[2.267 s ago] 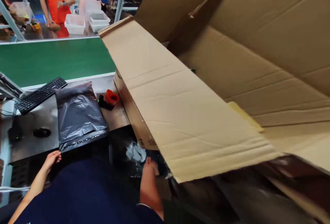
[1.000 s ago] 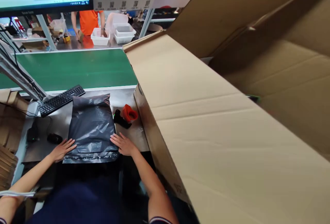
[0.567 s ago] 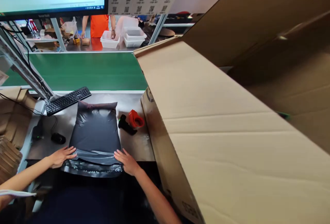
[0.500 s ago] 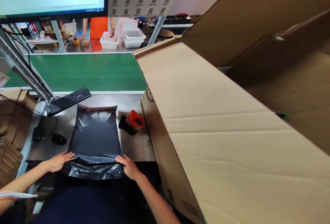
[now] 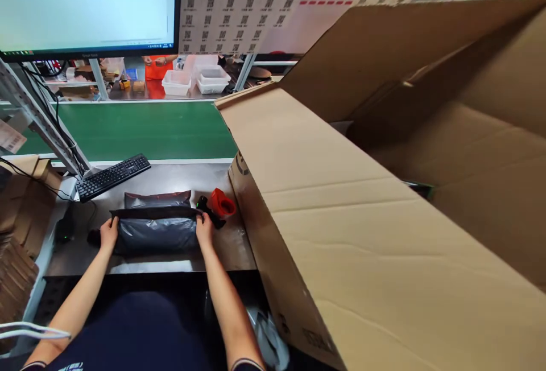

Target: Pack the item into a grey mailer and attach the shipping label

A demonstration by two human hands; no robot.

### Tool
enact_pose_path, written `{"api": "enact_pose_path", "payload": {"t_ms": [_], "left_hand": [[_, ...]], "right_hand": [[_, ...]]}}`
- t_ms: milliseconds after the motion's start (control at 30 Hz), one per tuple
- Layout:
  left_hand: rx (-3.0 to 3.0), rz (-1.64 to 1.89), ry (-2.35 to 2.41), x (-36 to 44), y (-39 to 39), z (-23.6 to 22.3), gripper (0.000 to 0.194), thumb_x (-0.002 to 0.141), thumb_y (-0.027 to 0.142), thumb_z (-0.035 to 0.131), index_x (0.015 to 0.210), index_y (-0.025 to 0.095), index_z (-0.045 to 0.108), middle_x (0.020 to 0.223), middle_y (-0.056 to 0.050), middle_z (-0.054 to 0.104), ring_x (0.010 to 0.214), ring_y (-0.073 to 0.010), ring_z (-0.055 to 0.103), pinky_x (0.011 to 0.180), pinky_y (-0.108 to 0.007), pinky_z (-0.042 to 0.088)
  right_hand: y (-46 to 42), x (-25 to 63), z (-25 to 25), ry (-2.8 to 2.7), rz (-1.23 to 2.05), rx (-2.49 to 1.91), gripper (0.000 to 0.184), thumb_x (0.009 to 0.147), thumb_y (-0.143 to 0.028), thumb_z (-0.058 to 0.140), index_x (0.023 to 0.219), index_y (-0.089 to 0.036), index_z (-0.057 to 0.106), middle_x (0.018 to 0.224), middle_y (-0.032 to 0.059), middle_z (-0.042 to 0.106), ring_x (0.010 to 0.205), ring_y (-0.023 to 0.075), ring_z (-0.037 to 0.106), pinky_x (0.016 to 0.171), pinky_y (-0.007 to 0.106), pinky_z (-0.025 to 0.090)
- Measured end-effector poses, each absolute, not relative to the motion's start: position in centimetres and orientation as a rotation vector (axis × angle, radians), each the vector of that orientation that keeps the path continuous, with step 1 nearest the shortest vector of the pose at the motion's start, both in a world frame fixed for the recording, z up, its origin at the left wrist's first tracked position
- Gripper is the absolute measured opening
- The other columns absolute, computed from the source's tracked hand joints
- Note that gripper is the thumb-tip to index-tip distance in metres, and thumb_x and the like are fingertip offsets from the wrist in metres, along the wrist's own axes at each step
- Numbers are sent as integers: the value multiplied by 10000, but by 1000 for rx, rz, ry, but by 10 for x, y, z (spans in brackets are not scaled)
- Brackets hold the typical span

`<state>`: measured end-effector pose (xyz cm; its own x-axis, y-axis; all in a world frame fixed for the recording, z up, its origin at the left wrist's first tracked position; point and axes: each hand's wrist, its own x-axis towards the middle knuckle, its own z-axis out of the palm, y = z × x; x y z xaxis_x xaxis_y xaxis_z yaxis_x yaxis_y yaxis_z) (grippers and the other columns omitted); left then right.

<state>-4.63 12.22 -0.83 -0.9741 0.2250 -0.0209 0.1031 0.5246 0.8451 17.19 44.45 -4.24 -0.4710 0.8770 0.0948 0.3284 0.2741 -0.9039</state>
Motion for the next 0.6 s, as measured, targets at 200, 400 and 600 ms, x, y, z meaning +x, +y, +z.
{"api": "enact_pose_path", "payload": {"t_ms": [200, 400, 600], "left_hand": [[201, 1195, 2724, -58, 146, -12, 349, 1036, 321, 481, 743, 172, 599, 773, -92, 665, 763, -238, 618, 696, -297, 390], [177, 979, 2884, -36, 148, -4, 523, 1086, 349, 411, 1421, -20, 569, 1349, -291, 624, 1249, -395, 603, 1018, -470, 480], [1085, 245, 2908, 14, 204, 1, 617, 1063, 432, 513, 1648, 293, 378, 1734, -47, 173, 1602, -396, 64, 1244, -733, 79]], "right_hand": [[450, 147, -31, -2296, 1014, -1328, 392, 996, -441, 386, 953, -171, 667, 810, 130, 678, 745, 241, 619, 718, 324, 438], [425, 144, -12, -2476, 711, -1308, 520, 1040, -386, 476, 1442, -77, 590, 1344, 258, 635, 1279, 380, 581, 1089, 524, 427], [350, 111, -13, -2871, 491, -625, 588, 1052, -522, 488, 1614, -370, 412, 1724, 12, 220, 1615, 356, 123, 1267, 697, 23]]}}
